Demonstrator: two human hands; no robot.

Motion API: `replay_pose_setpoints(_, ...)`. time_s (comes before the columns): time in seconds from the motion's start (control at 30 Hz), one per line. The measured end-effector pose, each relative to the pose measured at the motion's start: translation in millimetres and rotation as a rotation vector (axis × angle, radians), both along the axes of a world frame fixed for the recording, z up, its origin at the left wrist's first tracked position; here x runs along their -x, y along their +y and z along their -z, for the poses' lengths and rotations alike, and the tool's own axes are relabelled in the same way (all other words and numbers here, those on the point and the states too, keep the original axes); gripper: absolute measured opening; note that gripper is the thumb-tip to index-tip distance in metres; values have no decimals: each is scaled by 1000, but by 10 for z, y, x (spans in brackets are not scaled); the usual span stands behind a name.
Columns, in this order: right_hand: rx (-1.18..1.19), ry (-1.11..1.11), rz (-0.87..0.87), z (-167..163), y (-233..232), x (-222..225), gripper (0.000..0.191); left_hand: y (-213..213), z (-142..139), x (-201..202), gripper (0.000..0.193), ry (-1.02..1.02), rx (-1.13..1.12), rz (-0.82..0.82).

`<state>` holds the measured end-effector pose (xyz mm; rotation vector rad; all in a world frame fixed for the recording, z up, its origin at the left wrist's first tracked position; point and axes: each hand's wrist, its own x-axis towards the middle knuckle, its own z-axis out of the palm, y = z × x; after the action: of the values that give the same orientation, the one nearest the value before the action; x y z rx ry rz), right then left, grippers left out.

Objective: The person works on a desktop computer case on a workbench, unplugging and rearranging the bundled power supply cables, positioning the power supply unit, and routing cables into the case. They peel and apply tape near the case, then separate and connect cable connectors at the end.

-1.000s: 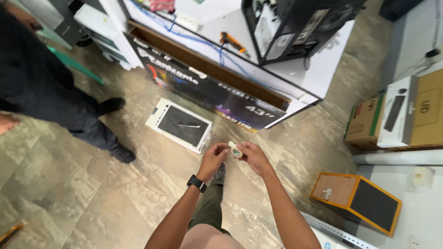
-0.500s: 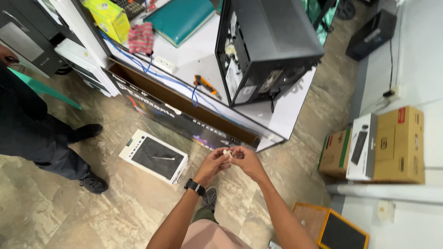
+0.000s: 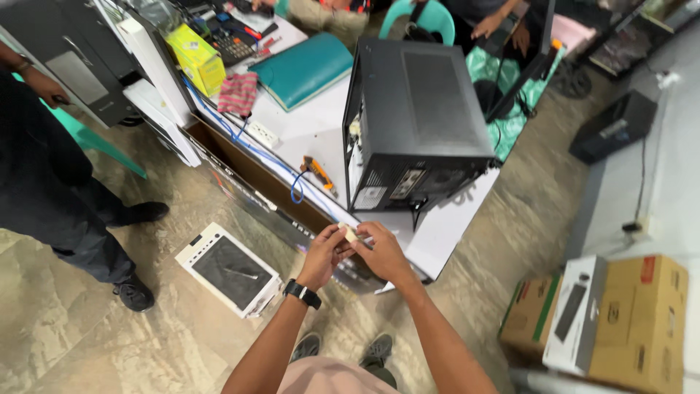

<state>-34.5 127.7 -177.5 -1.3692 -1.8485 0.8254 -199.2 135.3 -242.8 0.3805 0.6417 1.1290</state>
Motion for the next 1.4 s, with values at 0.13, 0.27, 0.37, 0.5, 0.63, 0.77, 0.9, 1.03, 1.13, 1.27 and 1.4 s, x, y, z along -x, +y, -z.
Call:
replay_pose_setpoints(0.13, -125, 6, -136, -264, 170, -410, 22, 129, -150, -277, 22, 23, 37, -131)
replay_pose_setpoints(0.27, -195, -32, -279, -559, 437, -648, 14, 182, -234, -484, 23, 52, 48, -253)
replay_pose_setpoints(0.37, -252, -18, -380, -768, 634, -651, 12, 201, -234, -559, 21, 48, -11, -343)
replay_pose_setpoints(0.5, -279, -4, -454, -1068, 930, -556, 10, 341, -184, -487, 21, 81, 17, -467)
replay_pose_setpoints(0.63, -321, -3, -457, -1356, 1453, -476, 13, 656, -88, -229, 22, 173, 53, -540)
replay_pose_setpoints(0.77, -500, -168, -453, -1453, 2111, -416, 15, 1120, 57, 81, 22, 351, 75, -584)
replay_pose_setpoints(0.9, -496, -328, -524, -1283, 2711, -245, 12, 1673, 186, 320, 23, 481, 74, -604)
replay_pose_setpoints(1.03, -613, -399, -537, -1172, 3343, -38, 9, 2281, 195, 563, 27, 830, 1, -575)
replay_pose_setpoints(1.13, -633, -360, -519, -1161, 3669, 20, 11, 2633, 225, 652, 32, 1014, 19, -510)
replay_pose_setpoints(1.27, -510, -443, -475, -1124, 3958, 159, 14, 3022, 326, 733, 29, 1199, -66, -473)
replay_pose_setpoints(1.4, -471, -419, -474, -1056, 4028, 169, 14, 3328, 482, 780, 20, 1518, -275, -492)
